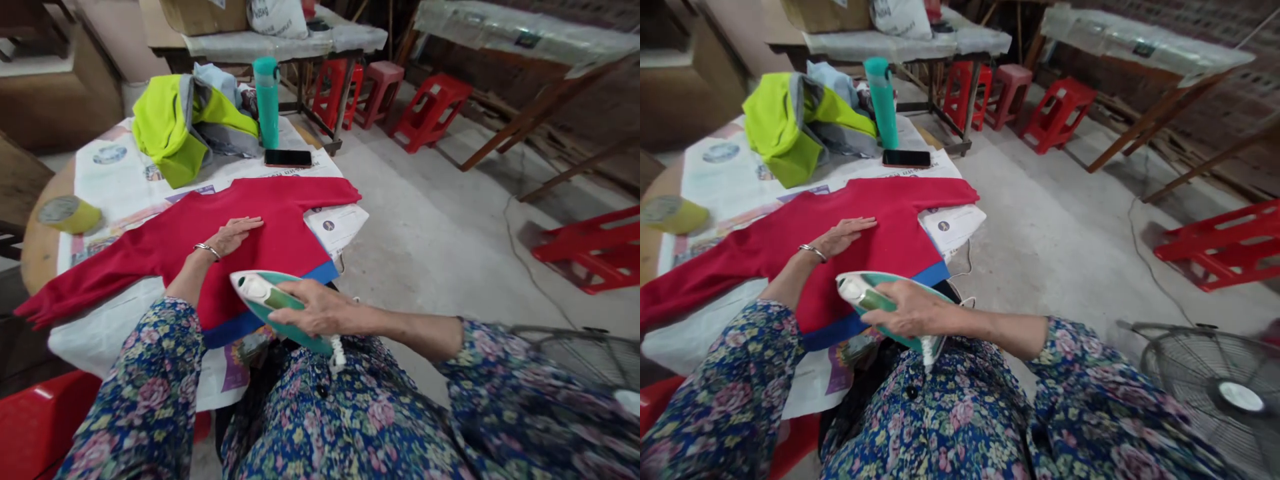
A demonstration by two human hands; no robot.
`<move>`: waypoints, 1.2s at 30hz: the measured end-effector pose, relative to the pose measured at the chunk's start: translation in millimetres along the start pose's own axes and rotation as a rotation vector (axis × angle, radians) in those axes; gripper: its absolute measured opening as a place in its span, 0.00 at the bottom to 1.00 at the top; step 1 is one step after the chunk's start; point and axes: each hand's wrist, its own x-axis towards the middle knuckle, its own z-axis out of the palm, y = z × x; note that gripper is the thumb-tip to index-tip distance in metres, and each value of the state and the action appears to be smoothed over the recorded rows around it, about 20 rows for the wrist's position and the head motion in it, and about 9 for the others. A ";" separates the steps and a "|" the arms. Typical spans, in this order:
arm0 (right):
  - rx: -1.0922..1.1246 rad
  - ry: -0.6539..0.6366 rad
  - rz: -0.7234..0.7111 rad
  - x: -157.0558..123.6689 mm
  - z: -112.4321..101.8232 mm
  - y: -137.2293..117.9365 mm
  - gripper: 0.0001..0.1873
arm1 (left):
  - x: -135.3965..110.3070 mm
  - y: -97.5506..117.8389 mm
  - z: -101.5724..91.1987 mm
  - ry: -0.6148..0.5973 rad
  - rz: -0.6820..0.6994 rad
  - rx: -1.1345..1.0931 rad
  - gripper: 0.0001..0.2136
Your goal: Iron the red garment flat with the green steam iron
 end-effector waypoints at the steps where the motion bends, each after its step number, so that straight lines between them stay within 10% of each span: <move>1: -0.014 -0.010 -0.026 4.9 4.6 -2.5 0.13 | 0.7 -2.2 -1.0 -0.055 0.020 -0.023 0.26; 8: 0.127 -0.026 0.049 11.4 -6.9 13.4 0.11 | -9.2 -5.9 3.2 -0.091 -0.021 -0.019 0.28; 19: 0.157 0.662 0.081 -32.8 -80.2 62.8 0.22 | -17.2 3.3 17.1 -0.006 -0.023 0.027 0.25; 36: 0.231 0.387 -0.028 -31.1 -54.2 73.4 0.20 | -40.5 52.7 43.6 0.232 -0.017 0.079 0.08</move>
